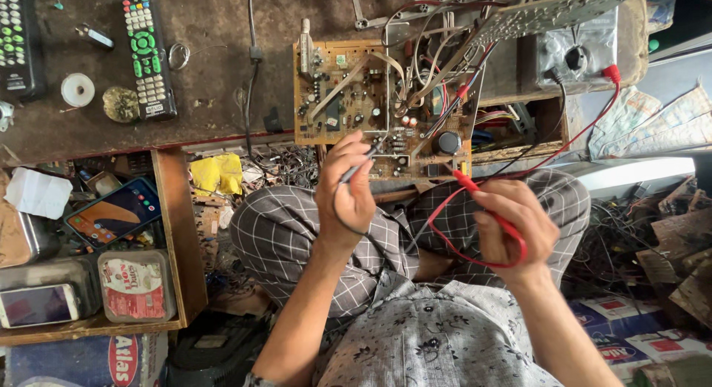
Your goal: The person sits on the floor and uses multimeter probes to test points on a circuit board inside a disassembled CRT television. They then lift and reposition the television chassis to access and adjust internal wiring.
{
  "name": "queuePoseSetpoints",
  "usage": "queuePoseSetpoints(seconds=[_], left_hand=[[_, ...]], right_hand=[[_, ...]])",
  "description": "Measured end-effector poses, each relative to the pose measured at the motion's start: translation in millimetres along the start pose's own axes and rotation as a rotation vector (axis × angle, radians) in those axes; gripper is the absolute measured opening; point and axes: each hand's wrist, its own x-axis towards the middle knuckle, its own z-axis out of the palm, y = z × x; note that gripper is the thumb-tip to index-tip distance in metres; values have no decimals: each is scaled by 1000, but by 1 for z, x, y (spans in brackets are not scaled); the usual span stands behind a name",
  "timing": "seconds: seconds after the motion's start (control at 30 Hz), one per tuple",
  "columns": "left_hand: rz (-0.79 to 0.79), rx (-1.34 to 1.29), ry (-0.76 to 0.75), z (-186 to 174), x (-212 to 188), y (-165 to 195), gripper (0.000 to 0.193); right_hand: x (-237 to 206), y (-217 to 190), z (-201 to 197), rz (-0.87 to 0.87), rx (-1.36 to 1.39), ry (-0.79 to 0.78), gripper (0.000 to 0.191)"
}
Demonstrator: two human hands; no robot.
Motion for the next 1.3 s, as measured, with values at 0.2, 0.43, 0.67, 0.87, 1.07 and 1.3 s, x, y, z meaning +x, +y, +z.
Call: queuePoseSetpoints(seconds=[0.2, 0.43, 0.67, 0.87, 1.07, 1.3], left_hand=[[104, 135, -136, 1, 6, -7, 33], [163, 206, -231, -4, 11, -7, 39], [223, 264, -213, 0, 10, -13, 37], [244, 286, -184, 2, 9, -14, 35], [231, 286, -171, 5, 8, -17, 31], [219, 279, -162, 4, 10, -15, 28]], right_hand=[[18, -10, 27, 15, -48, -96, 18], [30, 1, 42, -27, -149, -213, 26], [28, 10, 52, -26, -162, -248, 27], [27, 15, 56, -9, -170, -254, 25], [27, 16, 56, 14, -175, -241, 23], [27, 14, 60, 60, -206, -213, 23]])
